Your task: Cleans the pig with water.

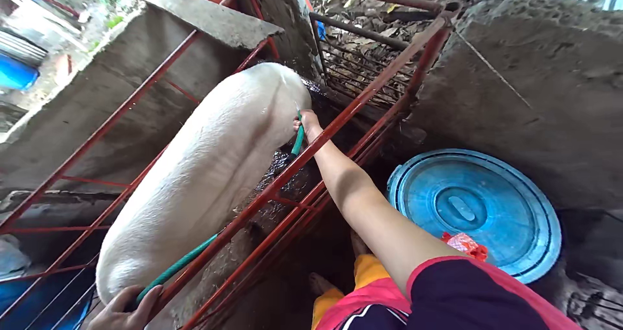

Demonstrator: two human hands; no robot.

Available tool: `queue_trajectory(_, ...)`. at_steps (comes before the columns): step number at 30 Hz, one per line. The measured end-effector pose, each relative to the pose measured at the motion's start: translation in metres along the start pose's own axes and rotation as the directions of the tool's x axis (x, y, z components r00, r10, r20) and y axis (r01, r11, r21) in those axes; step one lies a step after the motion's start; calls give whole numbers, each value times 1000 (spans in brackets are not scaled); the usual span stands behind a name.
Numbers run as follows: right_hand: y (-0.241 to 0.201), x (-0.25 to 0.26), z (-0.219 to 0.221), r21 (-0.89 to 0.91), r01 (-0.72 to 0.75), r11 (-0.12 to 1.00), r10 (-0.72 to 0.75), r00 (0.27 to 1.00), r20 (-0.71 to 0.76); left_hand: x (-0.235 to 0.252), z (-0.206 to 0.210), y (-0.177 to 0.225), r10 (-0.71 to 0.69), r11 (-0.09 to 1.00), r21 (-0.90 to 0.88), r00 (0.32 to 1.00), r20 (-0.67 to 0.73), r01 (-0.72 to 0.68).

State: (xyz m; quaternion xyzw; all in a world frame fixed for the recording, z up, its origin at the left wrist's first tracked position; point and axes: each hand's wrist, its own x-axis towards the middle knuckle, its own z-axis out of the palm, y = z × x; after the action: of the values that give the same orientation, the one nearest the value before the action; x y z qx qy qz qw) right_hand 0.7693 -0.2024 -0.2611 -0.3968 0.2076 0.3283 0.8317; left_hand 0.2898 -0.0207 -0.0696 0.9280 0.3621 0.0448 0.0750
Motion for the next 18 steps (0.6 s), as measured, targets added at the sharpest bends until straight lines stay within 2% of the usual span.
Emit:
queue_trajectory(2, -3, 6, 8, 3, -14, 1000, 14, 1000, -15, 0, 0, 4, -13, 1000, -5, 1000, -12, 13)
queue_trajectory(5, -4, 12, 16, -25, -36, 999, 32, 992, -125, 1, 2, 5, -19, 1000, 10, 999, -40, 20)
queue_trajectory(8, 11, 13, 21, -50, -84, 995, 73, 980, -187, -2, 6, 0, 23, 1000, 24, 992, -126, -20)
queue_trajectory(12, 44, 8, 23, -15, -192, 981, 190, 978, -90, -8, 8, -5, 111, 994, 57, 949, -296, -98)
queue_trajectory(18, 93, 5, 17, 52, -352, 934, 350, 935, 49, -18, -3, -19, 198, 980, 56, 911, -361, -190)
